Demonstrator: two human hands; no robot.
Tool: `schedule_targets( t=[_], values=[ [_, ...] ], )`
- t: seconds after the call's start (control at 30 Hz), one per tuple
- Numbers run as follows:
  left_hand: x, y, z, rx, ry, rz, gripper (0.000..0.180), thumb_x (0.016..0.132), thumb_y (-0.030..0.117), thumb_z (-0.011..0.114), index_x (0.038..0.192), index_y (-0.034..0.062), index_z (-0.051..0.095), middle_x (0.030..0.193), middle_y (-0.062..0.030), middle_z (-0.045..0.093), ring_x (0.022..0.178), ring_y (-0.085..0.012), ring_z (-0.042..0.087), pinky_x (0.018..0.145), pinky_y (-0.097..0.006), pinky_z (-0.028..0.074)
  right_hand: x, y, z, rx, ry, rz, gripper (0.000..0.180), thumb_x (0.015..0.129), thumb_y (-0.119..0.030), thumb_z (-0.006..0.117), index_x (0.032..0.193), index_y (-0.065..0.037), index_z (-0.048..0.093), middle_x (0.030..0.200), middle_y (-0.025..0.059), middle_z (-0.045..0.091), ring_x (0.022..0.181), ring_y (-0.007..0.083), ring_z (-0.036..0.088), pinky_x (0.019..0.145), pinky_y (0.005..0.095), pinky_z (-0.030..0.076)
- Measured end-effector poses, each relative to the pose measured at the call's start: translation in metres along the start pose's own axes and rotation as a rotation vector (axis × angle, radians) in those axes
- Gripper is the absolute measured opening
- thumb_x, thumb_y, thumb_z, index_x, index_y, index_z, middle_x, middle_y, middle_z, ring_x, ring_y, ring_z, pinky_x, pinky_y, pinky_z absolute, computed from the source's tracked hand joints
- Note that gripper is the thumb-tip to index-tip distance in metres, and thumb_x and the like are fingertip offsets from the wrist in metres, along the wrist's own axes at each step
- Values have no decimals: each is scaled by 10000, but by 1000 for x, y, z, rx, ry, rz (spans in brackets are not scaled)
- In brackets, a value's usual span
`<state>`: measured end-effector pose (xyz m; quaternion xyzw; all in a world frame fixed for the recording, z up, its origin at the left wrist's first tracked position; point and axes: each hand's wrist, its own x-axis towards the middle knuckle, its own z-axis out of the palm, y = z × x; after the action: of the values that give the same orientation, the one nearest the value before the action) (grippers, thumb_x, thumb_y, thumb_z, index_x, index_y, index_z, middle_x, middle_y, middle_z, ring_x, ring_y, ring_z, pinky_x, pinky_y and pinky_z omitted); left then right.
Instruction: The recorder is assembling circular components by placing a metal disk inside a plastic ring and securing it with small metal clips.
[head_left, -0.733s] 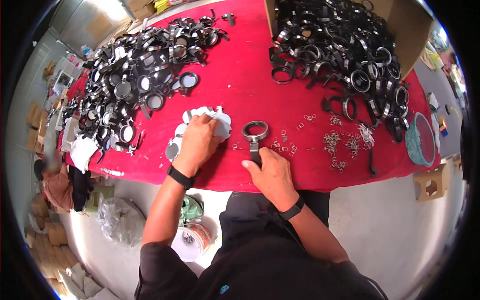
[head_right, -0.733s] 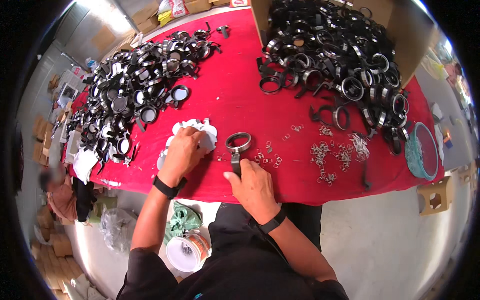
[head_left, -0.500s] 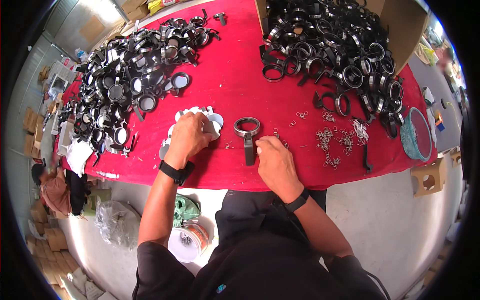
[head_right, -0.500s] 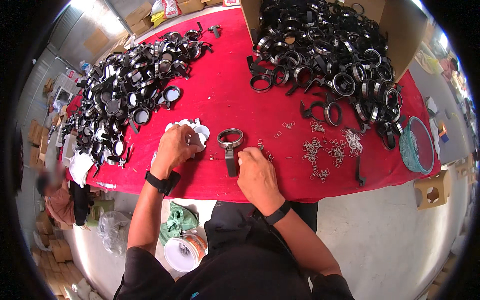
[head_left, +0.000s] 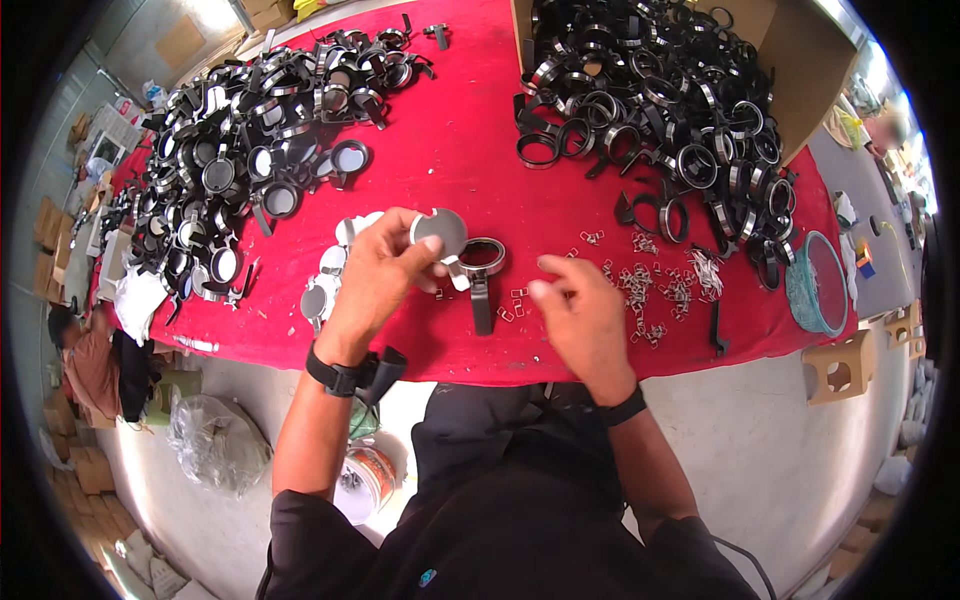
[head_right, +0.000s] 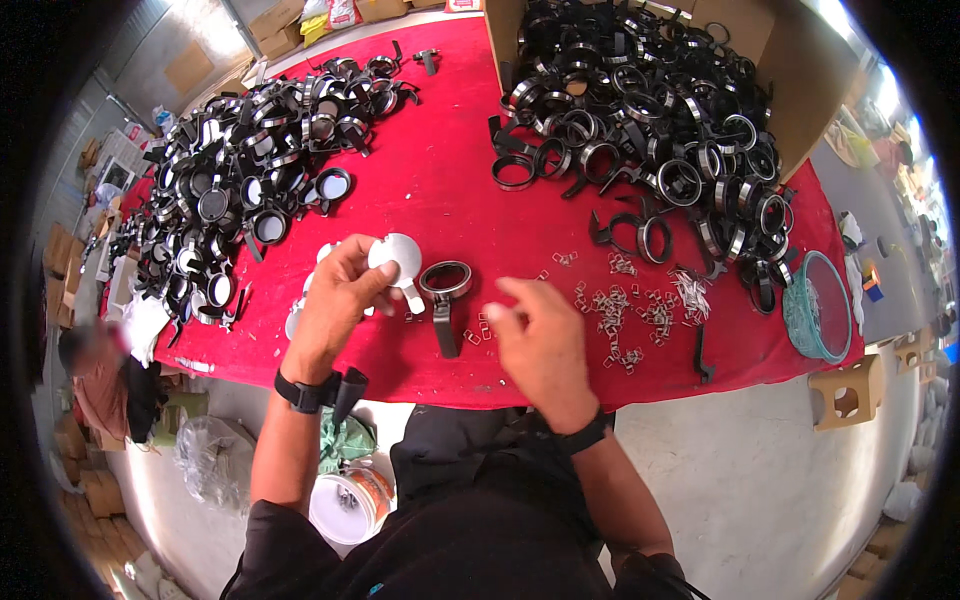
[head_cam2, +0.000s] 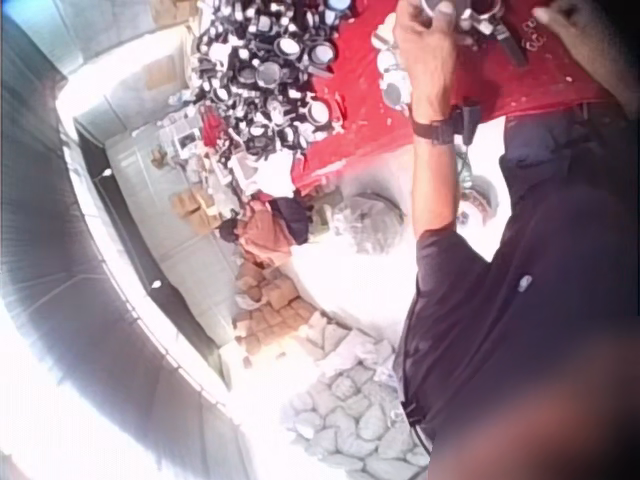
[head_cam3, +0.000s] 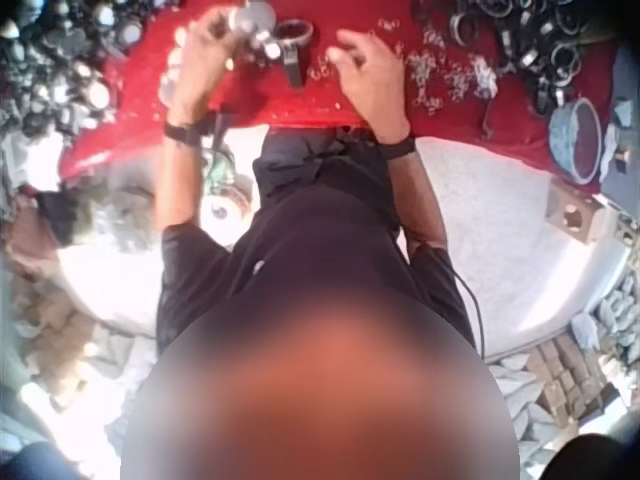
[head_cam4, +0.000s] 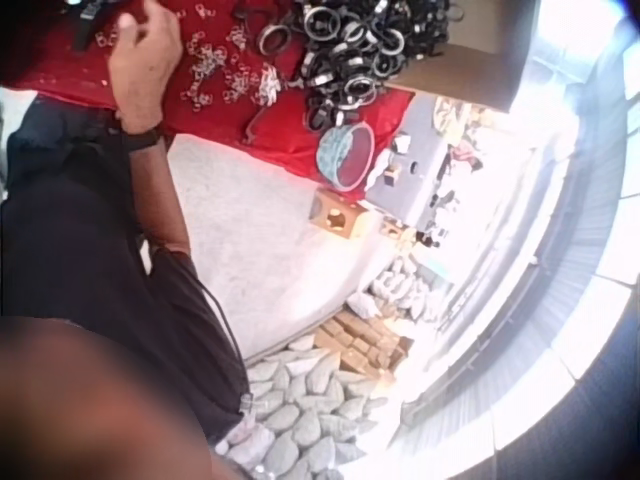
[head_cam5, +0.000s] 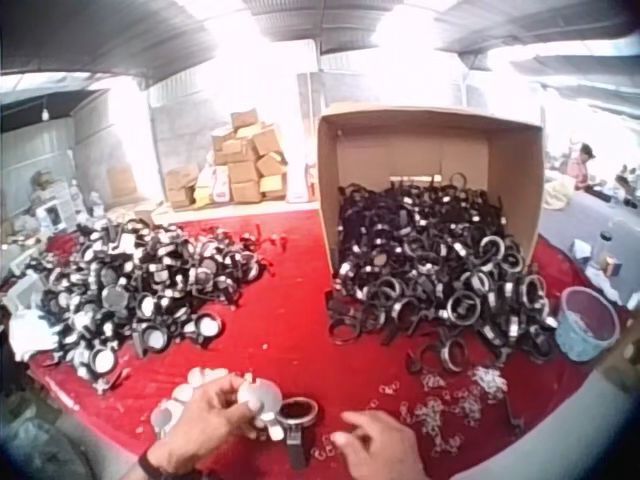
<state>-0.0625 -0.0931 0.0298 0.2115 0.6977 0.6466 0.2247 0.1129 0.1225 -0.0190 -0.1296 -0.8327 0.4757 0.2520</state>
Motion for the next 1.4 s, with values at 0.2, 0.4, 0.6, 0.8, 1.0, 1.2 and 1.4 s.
schedule_targets(
  t=[0.2, 0.4, 0.6, 0.8, 1.0, 1.2, 1.4],
  values=[
    [-3, -2, 36, -242, -4, -102, 132, 1115, 129, 737, 1212, 42, 713, 972, -54, 798, 789, -119, 747, 636, -260, 581, -6, -29, 37, 636, -112, 348, 376, 1000, -77, 857, 1351, 11, 754, 1222, 161, 802, 946, 212, 819, 775, 353, 649],
    [-6, -12, 47, -325, 58, -185, 145, 1107, 133, 723, 1211, 32, 720, 1000, -66, 797, 770, -124, 741, 605, -262, 567, -8, -28, 42, -18, 202, -321, 366, 925, 10, 855, 1282, 1, 771, 1156, 159, 774, 964, 326, 792, 822, 433, 657],
    [-10, -23, 32, -309, -78, -234, 205, 1100, 204, 698, 1168, 13, 726, 910, -44, 768, 679, -111, 665, 549, -266, 500, 1, -29, 41, -3, 248, -401, 287, 957, -15, 787, 1243, -25, 762, 1118, 158, 733, 998, 359, 747, 860, 455, 629],
    [2, -40, 17, 648, 297, 292, 297, 1172, 174, 637, 1370, -30, 722, 1207, -125, 762, 832, -163, 682, 736, -330, 550, 10, -11, 28, 68, 385, -210, 225, 994, 15, 765, 1218, -2, 751, 1081, 171, 744, 947, 377, 767, 807, 454, 631],
    [-9, -63, 9, 385, -38, -28, 384, 1110, -65, 616, 1490, -31, 662, 1536, -172, 665, 1028, -192, 736, 794, -314, 599, 3, 22, 8, -78, 382, -59, 161, 1012, -42, 755, 1169, -8, 754, 1079, 168, 748, 980, 394, 758, 857, 475, 626],
    [-5, -62, 25, 282, -28, -57, 279, 1105, -78, 607, 1371, -43, 682, 1646, -215, 596, 1013, -177, 753, 743, -290, 630, -13, 35, -7, -243, 291, -15, 120, 1033, -94, 729, 1130, -30, 762, 1024, 166, 718, 937, 388, 731, 842, 492, 611],
    [-22, -67, 30, 134, -90, 61, 152, 1085, 6, 688, 1234, 1, 715, 1192, -90, 728, 1008, -143, 730, 869, -298, 610, -15, 40, -16, -552, 213, -126, 112, 1044, -130, 682, 1067, -82, 781, 975, 146, 739, 954, 350, 728, 817, 513, 592]
  ],
)
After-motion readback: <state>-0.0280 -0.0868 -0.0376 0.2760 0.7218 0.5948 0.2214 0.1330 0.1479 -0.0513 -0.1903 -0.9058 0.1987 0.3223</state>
